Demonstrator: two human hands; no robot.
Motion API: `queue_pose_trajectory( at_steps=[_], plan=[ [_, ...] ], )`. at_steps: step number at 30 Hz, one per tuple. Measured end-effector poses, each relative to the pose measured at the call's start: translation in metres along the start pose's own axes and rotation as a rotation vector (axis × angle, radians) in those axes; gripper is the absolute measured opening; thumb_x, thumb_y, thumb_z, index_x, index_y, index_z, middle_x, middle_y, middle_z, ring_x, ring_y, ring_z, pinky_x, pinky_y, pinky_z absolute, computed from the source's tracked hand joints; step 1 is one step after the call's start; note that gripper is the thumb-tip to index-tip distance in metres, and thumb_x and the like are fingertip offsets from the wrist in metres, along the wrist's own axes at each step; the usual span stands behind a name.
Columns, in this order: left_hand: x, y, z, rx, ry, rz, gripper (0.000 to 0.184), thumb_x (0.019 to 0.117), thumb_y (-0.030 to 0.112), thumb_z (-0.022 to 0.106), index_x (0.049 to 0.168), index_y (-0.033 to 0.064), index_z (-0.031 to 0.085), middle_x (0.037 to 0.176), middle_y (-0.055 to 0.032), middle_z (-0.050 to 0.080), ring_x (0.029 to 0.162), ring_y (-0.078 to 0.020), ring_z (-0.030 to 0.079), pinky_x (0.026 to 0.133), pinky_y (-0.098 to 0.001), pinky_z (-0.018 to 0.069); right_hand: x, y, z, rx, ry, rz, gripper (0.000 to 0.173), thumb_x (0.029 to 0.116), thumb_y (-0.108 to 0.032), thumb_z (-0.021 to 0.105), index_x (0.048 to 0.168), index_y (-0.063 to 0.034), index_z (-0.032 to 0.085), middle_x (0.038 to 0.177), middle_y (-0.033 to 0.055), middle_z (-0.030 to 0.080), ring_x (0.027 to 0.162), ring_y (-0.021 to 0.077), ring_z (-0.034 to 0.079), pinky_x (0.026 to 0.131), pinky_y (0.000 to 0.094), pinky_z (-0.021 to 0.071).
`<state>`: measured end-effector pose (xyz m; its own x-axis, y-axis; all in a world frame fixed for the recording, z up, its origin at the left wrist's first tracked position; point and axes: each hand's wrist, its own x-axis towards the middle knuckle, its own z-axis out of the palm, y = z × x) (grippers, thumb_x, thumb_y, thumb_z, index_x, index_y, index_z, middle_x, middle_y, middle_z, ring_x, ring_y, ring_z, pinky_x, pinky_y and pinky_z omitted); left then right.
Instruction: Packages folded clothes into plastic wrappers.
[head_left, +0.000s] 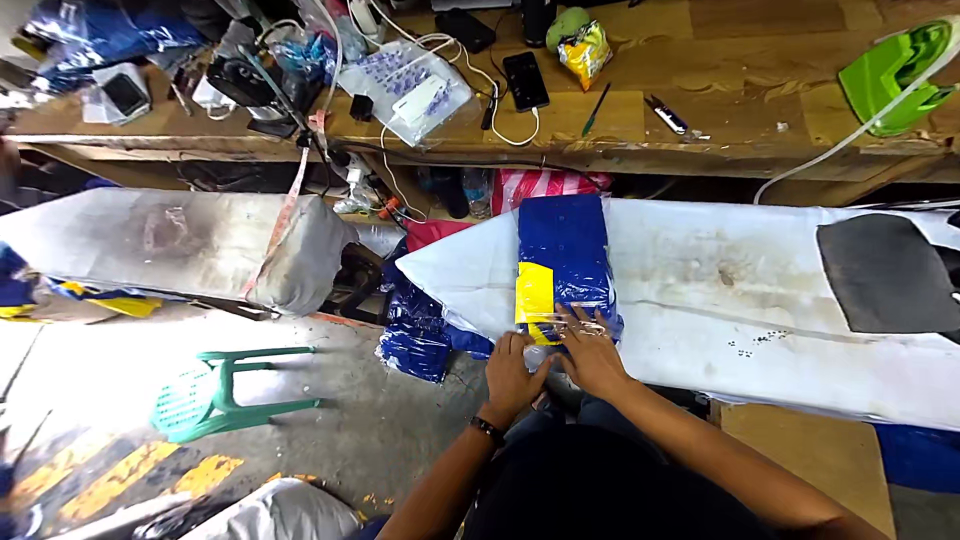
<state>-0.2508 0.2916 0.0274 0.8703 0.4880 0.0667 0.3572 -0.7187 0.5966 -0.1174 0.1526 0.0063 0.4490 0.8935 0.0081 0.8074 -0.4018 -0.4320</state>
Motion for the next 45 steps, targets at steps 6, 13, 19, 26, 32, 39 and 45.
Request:
queue_pose_trajectory(
  at_steps=[6, 13, 19, 26, 32, 39, 45],
  plan=[
    [0.039, -0.012, 0.012, 0.082, -0.025, 0.075, 0.020, 0.0985, 0.023, 0.065, 0.109, 0.0109, 0.077, 0.117, -0.0138, 0.072, 0.113, -0.0358, 0.067, 0.093, -0.0548, 0.0526, 0.002, 0.014, 0.011, -0.101, 0.215, 0.001, 0.045, 0.1055, -0.017, 0.040, 0.145, -0.0057, 0.058, 0.155, 0.0171, 0.051, 0.144, 0.0402, 0.047, 0.117, 0.0650, 0.0330],
    [0.001, -0.013, 0.016, 0.016, 0.215, 0.206, 0.015, 0.0928, 0.018, 0.065, 0.089, 0.0076, 0.076, 0.088, -0.0104, 0.073, 0.084, -0.0287, 0.071, 0.074, -0.0457, 0.0566, 0.004, 0.035, 0.023, -0.053, 0.340, 0.124, 0.049, 0.1049, -0.022, 0.042, 0.148, 0.0003, 0.053, 0.154, 0.0168, 0.052, 0.140, 0.0373, 0.053, 0.115, 0.0555, 0.0414],
    [-0.017, -0.004, 0.025, -0.079, 0.113, 0.357, 0.023, 0.0932, 0.027, 0.062, 0.089, 0.0068, 0.072, 0.094, -0.0108, 0.073, 0.090, -0.0276, 0.071, 0.078, -0.0413, 0.0583, 0.022, 0.021, 0.005, -0.038, 0.093, 0.061, 0.051, 0.1002, 0.000, 0.047, 0.151, 0.0004, 0.049, 0.161, 0.0210, 0.040, 0.151, 0.0373, 0.037, 0.123, 0.0552, 0.0302],
    [-0.005, 0.038, 0.038, 0.128, -0.398, 0.145, 0.050, 0.0978, 0.021, 0.058, 0.143, 0.0001, 0.057, 0.157, -0.0216, 0.046, 0.146, -0.0373, 0.043, 0.117, -0.0498, 0.0384, 0.031, 0.040, 0.020, -0.131, 0.191, 0.010, 0.045, 0.1016, -0.005, 0.048, 0.145, -0.0026, 0.057, 0.153, 0.0169, 0.053, 0.142, 0.0374, 0.051, 0.116, 0.0545, 0.0409],
    [0.004, 0.050, 0.033, 0.242, -0.687, 0.007, 0.059, 0.1035, 0.020, 0.050, 0.158, 0.0024, 0.037, 0.165, -0.0150, 0.035, 0.151, -0.0328, 0.037, 0.121, -0.0518, 0.0320, 0.014, 0.040, 0.018, 0.094, 0.319, -0.039, 0.045, 0.0963, 0.008, 0.048, 0.135, -0.0034, 0.067, 0.144, 0.0146, 0.062, 0.136, 0.0339, 0.058, 0.116, 0.0519, 0.0437],
    [0.003, 0.047, 0.024, 0.148, -0.684, 0.063, 0.043, 0.1058, 0.024, 0.048, 0.144, 0.0058, 0.059, 0.139, -0.0182, 0.063, 0.126, -0.0367, 0.062, 0.106, -0.0551, 0.0467, -0.021, 0.043, 0.030, -0.095, 0.422, -0.141, 0.039, 0.0981, -0.001, 0.049, 0.128, -0.0097, 0.072, 0.141, 0.0094, 0.066, 0.133, 0.0368, 0.060, 0.111, 0.0574, 0.0448],
    [0.008, 0.030, 0.025, 0.134, 0.122, 0.343, 0.041, 0.0843, 0.030, 0.077, 0.119, 0.0101, 0.071, 0.124, -0.0152, 0.069, 0.113, -0.0381, 0.066, 0.090, -0.0528, 0.0535, -0.008, 0.035, 0.023, -0.102, 0.305, -0.082, 0.045, 0.0970, -0.013, 0.052, 0.140, -0.0188, 0.066, 0.152, 0.0147, 0.055, 0.142, 0.0473, 0.047, 0.111, 0.0768, 0.0292]
  ],
)
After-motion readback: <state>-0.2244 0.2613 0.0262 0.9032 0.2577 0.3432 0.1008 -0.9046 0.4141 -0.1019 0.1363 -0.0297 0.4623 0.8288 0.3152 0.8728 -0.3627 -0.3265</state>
